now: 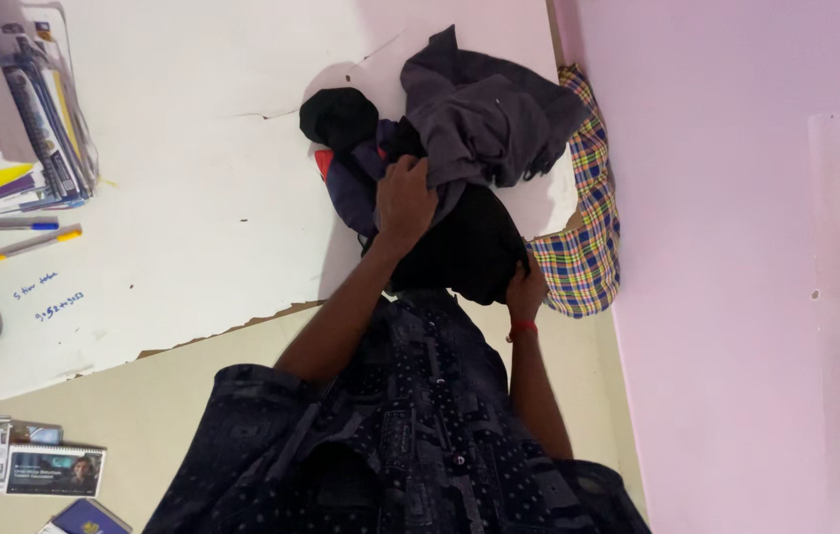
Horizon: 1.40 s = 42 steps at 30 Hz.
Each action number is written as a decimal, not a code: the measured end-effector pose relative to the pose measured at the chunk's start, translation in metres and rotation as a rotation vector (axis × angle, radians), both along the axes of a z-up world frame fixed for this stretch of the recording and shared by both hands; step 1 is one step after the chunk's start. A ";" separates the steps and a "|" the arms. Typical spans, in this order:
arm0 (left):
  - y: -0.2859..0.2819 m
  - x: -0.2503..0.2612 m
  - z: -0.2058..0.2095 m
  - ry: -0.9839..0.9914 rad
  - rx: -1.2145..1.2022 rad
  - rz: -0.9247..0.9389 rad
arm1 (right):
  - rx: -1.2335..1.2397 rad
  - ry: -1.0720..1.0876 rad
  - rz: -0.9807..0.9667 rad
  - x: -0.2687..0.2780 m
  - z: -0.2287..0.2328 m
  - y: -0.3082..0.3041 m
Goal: The person picks up several notebooks and documents from a suitcase, places them on a desk, and then spreads out and folds a pair of trousers on the desk surface.
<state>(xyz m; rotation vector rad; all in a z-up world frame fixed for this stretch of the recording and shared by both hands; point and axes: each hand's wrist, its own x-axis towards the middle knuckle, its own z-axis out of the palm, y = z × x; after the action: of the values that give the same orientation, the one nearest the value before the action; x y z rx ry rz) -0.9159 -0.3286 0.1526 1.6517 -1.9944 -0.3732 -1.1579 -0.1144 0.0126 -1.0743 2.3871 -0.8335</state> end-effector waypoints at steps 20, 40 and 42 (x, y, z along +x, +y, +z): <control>0.051 0.250 0.071 0.149 0.545 0.176 | -0.243 -0.046 0.534 0.074 -0.025 -0.161; 0.080 0.120 -0.030 0.331 0.596 -0.079 | -0.405 -0.064 0.738 0.193 0.158 -0.153; 0.078 0.121 -0.011 0.436 0.426 -0.079 | -0.487 0.009 0.773 0.195 0.163 -0.156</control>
<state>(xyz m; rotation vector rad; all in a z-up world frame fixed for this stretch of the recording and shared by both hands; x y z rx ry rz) -0.7953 -0.2501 0.1413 1.5540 -1.7255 -1.1482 -0.9629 -0.2704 0.1755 -1.9909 1.5497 -1.1018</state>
